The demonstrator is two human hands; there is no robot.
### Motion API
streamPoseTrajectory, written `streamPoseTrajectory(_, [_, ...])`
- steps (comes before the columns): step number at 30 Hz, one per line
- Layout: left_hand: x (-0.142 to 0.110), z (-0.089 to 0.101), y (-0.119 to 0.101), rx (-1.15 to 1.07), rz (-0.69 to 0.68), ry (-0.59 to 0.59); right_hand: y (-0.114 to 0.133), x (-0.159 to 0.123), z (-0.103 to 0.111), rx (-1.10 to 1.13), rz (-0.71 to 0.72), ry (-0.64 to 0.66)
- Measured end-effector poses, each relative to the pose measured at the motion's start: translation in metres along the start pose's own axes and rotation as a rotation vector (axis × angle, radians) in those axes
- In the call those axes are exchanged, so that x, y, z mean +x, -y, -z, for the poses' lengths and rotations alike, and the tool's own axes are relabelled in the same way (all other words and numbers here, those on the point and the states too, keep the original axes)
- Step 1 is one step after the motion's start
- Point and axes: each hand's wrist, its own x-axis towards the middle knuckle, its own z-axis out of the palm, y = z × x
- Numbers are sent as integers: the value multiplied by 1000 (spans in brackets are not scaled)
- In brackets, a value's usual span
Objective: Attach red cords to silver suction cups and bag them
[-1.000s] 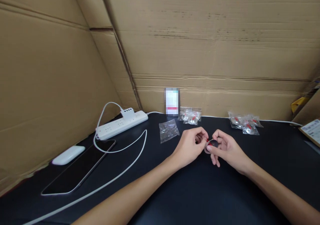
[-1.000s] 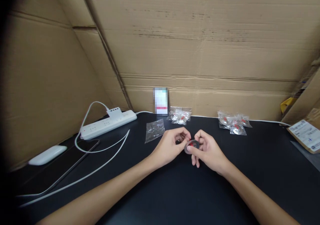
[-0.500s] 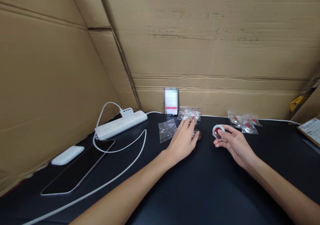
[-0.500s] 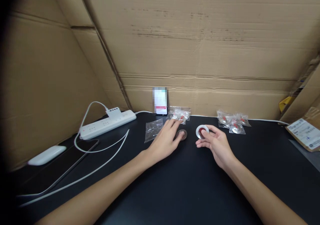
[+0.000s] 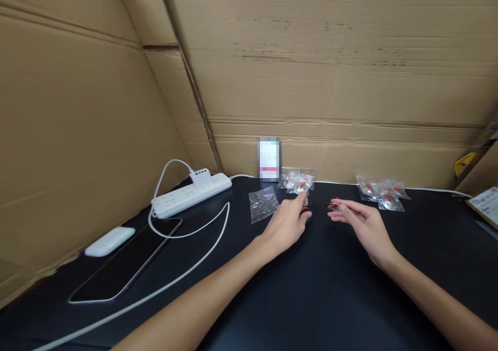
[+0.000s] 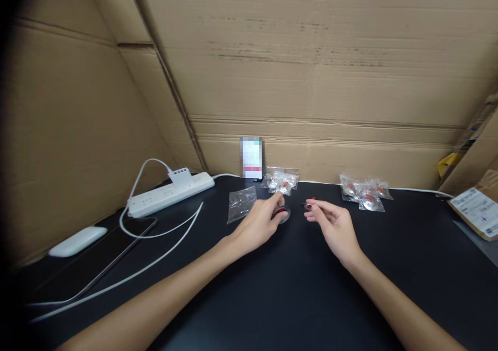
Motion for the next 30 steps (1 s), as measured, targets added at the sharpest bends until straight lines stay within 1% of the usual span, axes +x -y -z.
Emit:
streamPoseTrajectory(2, [1, -1, -3, -156, 79, 23, 1, -3, -2, -213, 201, 4])
streamPoseTrajectory(5, [1, -3, -10, -549, 253, 147, 6, -9, -4, -481, 511, -5])
streamPoseTrajectory(6, [1, -3, -14, -688, 301, 186, 7, -11, -5, -529, 585, -8])
streamPoseTrajectory(8, [1, -2, -20, -931, 379, 240, 8, -12, -5, -572, 666, -1])
streamPoseTrajectory(10, [0, 0, -24, -1125, 459, 276, 6, -12, -5, -595, 676, 35])
streamPoseTrajectory(12, [0, 2, -27, -1282, 531, 309, 3, -11, -5, -610, 640, 83])
streamPoseTrajectory(15, [0, 2, -27, -1451, 569, 334, -1, -8, -2, -617, 587, 130])
streamPoseTrajectory(20, [0, -1, -27, -1544, 533, 291, -1, -5, 1, -591, 586, 133])
streamPoseTrajectory(25, [-1, -5, -28, -1604, 483, 242, 1, -3, 3, -550, 611, 76])
streamPoseTrajectory(27, [-2, -7, -29, -1622, 457, 243, 2, -4, 3, -532, 613, 55])
streamPoseTrajectory(30, [-3, -8, -31, -1656, 407, 275, 2, -5, 2, -506, 611, 25])
